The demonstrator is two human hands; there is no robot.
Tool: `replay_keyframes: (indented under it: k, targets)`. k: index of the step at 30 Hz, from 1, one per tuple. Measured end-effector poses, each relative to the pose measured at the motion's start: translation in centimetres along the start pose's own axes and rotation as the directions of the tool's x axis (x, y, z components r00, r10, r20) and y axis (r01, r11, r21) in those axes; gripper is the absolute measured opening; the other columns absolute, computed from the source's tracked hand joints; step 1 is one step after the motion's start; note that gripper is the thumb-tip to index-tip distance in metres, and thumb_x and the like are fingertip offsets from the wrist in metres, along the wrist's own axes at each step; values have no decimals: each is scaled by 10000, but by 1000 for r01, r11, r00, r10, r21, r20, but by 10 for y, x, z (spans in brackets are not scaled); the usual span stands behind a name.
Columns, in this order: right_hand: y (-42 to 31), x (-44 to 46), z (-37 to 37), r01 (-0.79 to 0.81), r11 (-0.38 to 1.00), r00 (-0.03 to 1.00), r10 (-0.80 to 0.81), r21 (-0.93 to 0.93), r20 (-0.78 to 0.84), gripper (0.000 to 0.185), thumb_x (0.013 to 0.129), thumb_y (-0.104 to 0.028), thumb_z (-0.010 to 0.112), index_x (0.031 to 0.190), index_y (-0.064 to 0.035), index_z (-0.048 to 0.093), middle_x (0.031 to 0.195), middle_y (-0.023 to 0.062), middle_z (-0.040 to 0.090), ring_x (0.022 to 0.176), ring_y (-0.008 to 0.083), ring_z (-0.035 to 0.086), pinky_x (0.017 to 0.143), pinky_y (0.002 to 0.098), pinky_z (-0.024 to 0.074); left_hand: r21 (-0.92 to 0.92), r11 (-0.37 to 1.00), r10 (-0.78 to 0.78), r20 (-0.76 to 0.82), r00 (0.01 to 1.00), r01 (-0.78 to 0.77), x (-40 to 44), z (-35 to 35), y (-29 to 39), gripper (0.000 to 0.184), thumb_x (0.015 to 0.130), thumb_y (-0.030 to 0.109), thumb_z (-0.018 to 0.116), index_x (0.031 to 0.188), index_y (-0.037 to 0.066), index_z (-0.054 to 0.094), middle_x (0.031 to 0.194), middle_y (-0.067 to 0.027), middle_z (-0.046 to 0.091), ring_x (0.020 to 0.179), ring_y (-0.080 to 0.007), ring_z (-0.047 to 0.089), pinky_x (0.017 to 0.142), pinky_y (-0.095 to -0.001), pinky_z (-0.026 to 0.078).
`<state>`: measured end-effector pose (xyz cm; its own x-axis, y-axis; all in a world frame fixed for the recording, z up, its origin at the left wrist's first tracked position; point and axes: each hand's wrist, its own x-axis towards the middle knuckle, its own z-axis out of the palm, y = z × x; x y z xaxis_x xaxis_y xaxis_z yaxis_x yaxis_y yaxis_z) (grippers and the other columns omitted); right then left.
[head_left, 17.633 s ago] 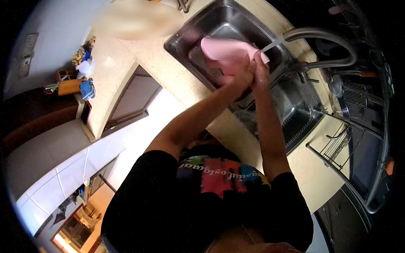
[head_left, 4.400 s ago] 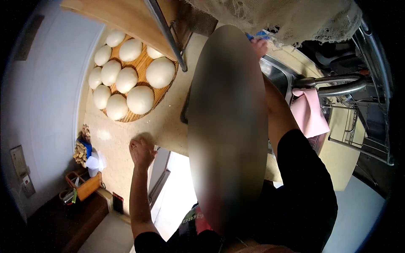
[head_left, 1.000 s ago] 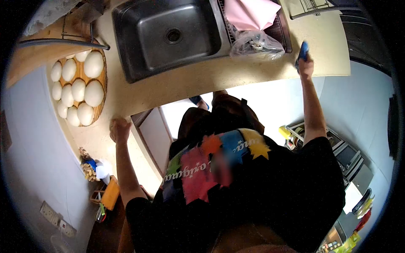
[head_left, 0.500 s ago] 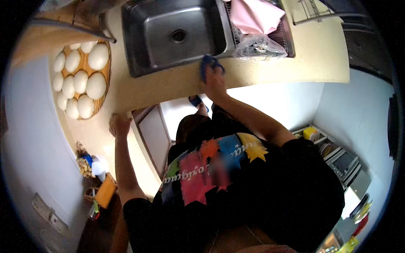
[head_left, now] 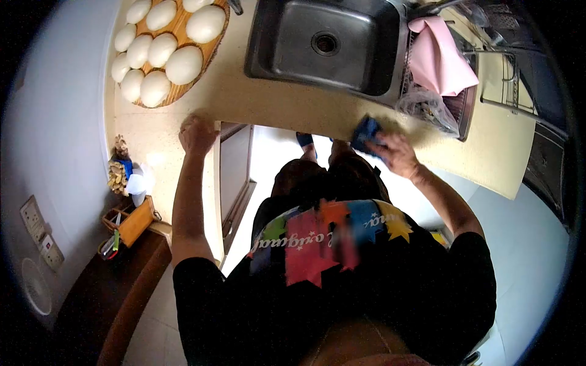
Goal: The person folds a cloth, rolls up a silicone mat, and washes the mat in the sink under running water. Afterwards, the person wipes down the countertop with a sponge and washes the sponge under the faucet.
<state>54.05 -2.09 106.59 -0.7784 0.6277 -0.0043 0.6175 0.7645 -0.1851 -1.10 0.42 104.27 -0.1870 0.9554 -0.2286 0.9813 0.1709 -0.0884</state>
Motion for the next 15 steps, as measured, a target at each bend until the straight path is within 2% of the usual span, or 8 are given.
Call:
replay_keyframes:
  k: [2,3,5,9,12,13,14,15]
  targets:
    - [-15,13,2,-96,991,993,88,98,84,499,760,-232,643,1246,-301,554,1290,40,472,1114,268,477,937,462,365,39,998,-46,95,994,42,3,3,1,402,623,331,781,922,112,626,1013,-90,597,968,-282,567,803,-410,482]
    - [-14,27,10,-95,991,993,87,95,80,499,760,-232,643,1246,-301,554,1290,40,472,1114,268,477,937,462,365,-25,998,-57,144,988,61,3,-10,7,582,654,379,747,1072,20,558,997,-164,649,964,-343,606,885,-430,422]
    - [-8,63,25,17,978,995,-38,209,95,582,728,-311,667,1287,-314,506,1286,43,456,1131,291,462,942,548,338,-14,1000,-27,107,994,28,-2,-14,7,563,660,380,742,1063,28,566,986,-169,651,958,-334,609,881,-431,422]
    - [-19,195,22,122,993,991,-122,0,-60,596,799,-332,616,1355,-271,408,1215,74,441,1103,267,451,926,465,380,35,999,15,51,999,-17,3,-24,17,445,690,364,713,1006,73,598,958,-134,640,927,-299,603,826,-432,450]
    - [-3,278,32,-301,933,953,299,198,40,503,824,-249,588,1307,-170,471,1152,124,509,1045,282,517,860,444,443,-111,992,60,19,998,-58,6,-12,6,340,719,344,690,937,94,615,920,-109,614,880,-296,582,753,-430,476]
    - [13,297,36,-448,854,892,444,264,80,477,833,-221,581,1293,-137,485,1124,143,535,1022,290,541,840,435,461,-50,997,56,10,998,-55,11,-3,3,306,720,334,691,914,108,620,890,-111,606,845,-309,576,736,-429,476]
    - [22,303,39,-501,722,835,548,478,48,469,840,-197,584,1289,-109,480,1106,156,547,978,284,562,821,410,469,-14,961,269,-203,942,-277,10,6,-7,304,704,329,706,912,123,623,893,-101,609,847,-310,573,740,-425,473]
    - [22,293,38,-495,552,767,641,671,38,461,847,-173,588,1285,-81,476,1088,170,558,934,278,583,802,386,478,-83,970,214,-158,964,-229,2,-29,15,326,685,322,724,921,124,619,915,-94,613,875,-305,576,758,-424,475]
